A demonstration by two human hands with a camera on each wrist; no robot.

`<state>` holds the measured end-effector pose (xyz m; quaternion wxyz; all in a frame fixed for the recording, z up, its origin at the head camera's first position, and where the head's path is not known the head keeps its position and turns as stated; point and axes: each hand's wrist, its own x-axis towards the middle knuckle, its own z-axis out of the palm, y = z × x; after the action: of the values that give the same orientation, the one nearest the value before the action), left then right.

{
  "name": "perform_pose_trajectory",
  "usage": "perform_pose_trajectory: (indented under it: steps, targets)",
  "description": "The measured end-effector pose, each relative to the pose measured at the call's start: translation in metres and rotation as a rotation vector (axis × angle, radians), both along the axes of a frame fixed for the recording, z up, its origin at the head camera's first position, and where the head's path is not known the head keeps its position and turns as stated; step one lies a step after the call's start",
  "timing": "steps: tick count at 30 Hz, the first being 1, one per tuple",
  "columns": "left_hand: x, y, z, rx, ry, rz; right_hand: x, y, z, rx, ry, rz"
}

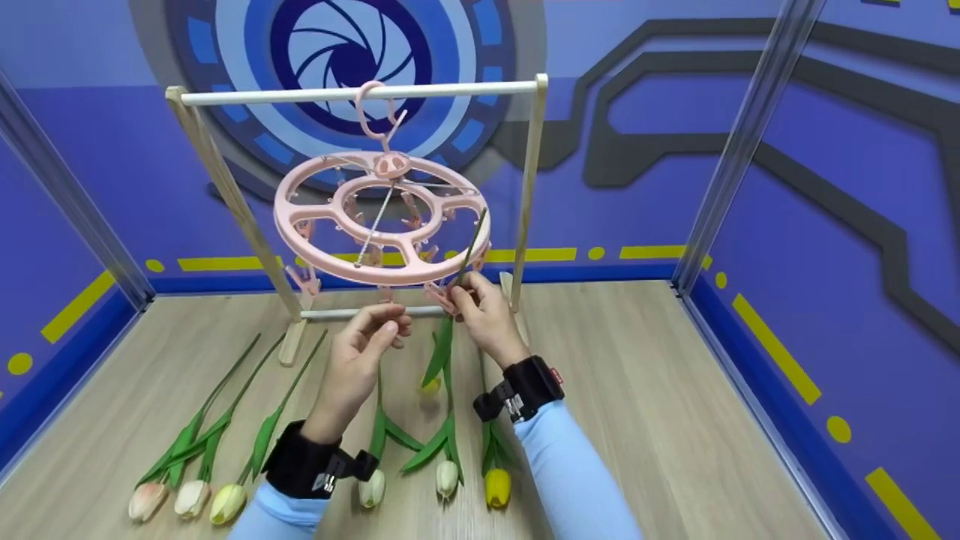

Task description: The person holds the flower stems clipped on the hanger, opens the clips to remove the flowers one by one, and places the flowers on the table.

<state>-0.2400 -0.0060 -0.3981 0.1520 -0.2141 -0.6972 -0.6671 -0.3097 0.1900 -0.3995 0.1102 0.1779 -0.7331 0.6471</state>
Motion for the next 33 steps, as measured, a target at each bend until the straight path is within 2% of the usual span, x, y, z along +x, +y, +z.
perform_pose_trajectory:
  steps: [5,11,18,25,33]
  targets:
    - [-0.007,0.007,-0.005,-0.06,0.024,0.034,0.004,0.001,0.0,0.029,0.035,0.029]
    - [-0.012,0.012,-0.004,-0.034,-0.003,0.055,0.008,0.002,0.002,0.038,0.078,0.063]
    - [-0.025,0.017,-0.004,-0.067,-0.034,0.107,0.009,0.004,0.002,0.071,0.094,0.075]
    - [-0.033,0.022,-0.005,-0.101,-0.01,0.108,0.012,0.005,0.001,0.097,0.114,0.092]
    - [-0.035,0.023,-0.006,-0.062,-0.012,0.097,0.017,0.006,0.003,0.115,0.1,0.099]
